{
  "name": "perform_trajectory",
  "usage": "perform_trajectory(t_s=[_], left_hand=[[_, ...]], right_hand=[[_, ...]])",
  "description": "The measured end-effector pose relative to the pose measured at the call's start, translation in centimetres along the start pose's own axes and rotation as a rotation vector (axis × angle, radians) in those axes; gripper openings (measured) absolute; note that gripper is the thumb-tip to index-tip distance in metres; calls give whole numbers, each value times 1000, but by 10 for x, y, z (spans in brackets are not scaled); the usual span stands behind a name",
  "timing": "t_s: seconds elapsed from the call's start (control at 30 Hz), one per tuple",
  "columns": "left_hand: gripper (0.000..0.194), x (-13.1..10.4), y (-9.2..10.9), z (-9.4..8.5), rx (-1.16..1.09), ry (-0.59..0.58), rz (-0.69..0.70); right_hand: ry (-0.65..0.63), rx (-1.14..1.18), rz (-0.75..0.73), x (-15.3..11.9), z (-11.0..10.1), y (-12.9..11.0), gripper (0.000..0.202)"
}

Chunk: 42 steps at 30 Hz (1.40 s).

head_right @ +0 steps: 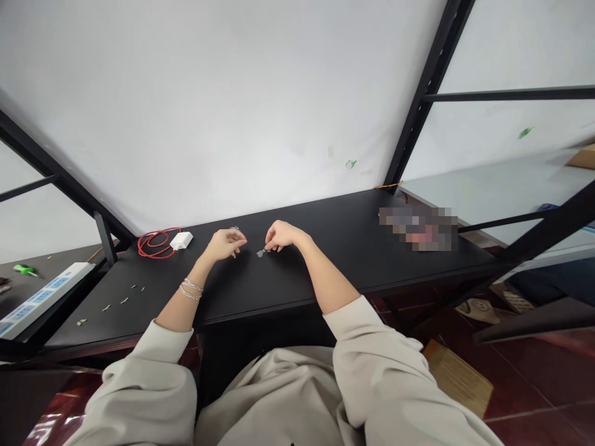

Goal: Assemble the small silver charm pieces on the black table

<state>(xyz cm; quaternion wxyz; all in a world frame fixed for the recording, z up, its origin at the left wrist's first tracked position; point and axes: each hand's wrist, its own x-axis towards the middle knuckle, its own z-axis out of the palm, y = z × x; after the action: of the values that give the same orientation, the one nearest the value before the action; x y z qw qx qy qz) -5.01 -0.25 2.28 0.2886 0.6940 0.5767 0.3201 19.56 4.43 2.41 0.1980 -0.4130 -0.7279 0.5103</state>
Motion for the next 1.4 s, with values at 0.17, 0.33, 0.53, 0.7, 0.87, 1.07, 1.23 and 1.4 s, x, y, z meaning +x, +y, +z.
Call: perform_trajectory(t_s=[0.17,0.33,0.53,0.7,0.87,1.07,1.23,1.4], left_hand=[[10,4,3,27,-99,-56,2],[9,5,2,29,-126,-57,-1],[13,9,-5,30,-232,-14,17],[18,12,-10,31,-233,32,59],[19,13,-12,30,-194,52,93],[21,13,-12,30,-185,54,110],[27,12,-9,29,-224,56,123],[31,10,-5,29,-265,56,131]], right_hand=[[220,237,-108,7,15,-3,23],[285,288,-106,12,28,-4,20],[264,366,-113,12,29,-4,21],[257,426,-107,11,29,-5,20],[228,448,-126,12,29,-4,21],[260,440,-138,11,29,-6,21],[260,484,-130,10,30,-8,20],[278,524,-125,11,31,-7,22]])
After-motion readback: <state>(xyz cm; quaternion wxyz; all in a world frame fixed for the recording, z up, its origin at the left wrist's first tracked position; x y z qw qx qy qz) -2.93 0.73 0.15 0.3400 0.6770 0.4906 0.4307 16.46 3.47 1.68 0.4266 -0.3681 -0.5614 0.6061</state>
